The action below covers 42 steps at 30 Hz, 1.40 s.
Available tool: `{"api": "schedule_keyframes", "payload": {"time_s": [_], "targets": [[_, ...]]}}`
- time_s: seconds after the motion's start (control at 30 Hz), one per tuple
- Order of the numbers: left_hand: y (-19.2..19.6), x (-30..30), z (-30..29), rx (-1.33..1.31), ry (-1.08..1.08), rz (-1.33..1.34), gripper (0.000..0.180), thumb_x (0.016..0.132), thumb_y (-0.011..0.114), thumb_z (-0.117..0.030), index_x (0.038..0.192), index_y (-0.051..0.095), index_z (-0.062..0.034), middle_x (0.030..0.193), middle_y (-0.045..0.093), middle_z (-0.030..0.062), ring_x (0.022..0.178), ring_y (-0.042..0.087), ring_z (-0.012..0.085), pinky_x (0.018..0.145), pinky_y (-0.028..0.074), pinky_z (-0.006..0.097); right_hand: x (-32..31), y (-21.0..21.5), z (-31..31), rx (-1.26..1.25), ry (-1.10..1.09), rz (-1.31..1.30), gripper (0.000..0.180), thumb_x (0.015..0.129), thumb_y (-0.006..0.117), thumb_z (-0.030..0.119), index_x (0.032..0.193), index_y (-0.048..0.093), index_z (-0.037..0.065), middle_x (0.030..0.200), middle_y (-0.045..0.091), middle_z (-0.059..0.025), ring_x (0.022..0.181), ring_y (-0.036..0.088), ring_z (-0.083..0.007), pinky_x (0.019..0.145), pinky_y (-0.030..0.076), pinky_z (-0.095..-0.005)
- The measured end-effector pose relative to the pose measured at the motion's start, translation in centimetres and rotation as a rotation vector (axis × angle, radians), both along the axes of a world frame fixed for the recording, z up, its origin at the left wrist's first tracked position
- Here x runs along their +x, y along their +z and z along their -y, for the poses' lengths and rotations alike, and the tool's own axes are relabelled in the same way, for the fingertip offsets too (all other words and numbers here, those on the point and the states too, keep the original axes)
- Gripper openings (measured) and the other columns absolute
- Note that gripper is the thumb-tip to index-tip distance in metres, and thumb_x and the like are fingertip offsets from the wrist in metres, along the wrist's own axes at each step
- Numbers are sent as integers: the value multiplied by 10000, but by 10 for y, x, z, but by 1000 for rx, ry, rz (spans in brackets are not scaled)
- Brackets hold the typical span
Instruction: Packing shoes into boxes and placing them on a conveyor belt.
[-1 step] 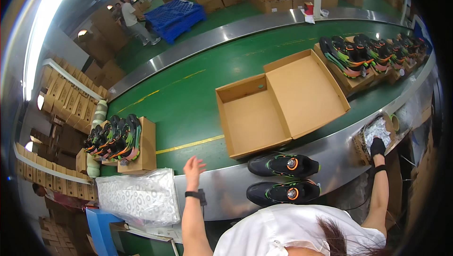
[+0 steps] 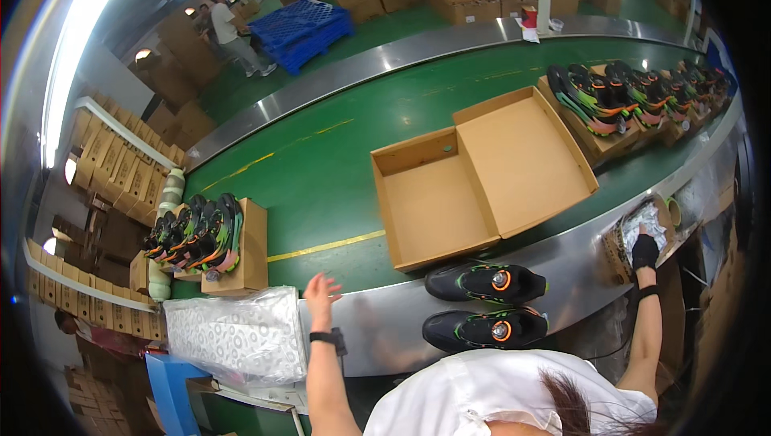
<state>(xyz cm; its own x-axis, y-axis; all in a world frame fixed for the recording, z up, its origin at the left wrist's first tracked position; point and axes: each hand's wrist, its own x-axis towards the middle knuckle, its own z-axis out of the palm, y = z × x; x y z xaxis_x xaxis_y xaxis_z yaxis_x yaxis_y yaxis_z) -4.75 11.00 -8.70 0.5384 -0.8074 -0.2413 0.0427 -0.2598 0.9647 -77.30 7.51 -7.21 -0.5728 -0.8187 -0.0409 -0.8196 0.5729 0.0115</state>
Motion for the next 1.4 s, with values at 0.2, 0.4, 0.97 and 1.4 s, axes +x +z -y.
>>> {"api": "schedule_keyframes", "payload": {"time_s": [0.2, 0.4, 0.97, 1.4], "targets": [[-65, 172, -106, 14, 703, 191, 307, 866, 419, -199, 1090, 467, 6, 961, 546, 154, 762, 583, 301, 569, 499, 353, 163, 67, 61, -980, 508, 720, 236, 870, 437, 145, 1085, 531, 112, 680, 554, -43, 546, 525, -92, 489, 437, -251], [-74, 212, -148, 887, 302, 786, 389, 801, 497, -254, 1092, 482, 4, 1072, 523, 206, 823, 550, 407, 739, 458, 400, 322, 32, 104, -39, 1067, 456, 605, 648, 608, 82, 1209, 383, 56, 1221, 360, -249, 1070, 404, -375, 884, 374, -422], [-70, 218, -133, 774, 365, 1235, 264, 875, 386, -234, 1000, 560, -80, 1087, 536, 118, 1010, 490, 274, 764, 381, 538, 437, 17, 82, 579, 1278, 362, 514, 757, 548, 271, 1226, 385, 139, 1083, 526, -200, 998, 514, -337, 827, 416, -413], [-62, 164, -148, 907, 274, 1113, 290, 859, 442, -242, 973, 519, 13, 958, 524, 167, 956, 476, 366, 769, 414, 434, 428, 13, 85, 615, 1361, 377, 493, 776, 534, 240, 1228, 372, 132, 1072, 523, -212, 981, 515, -350, 830, 413, -409]]}}
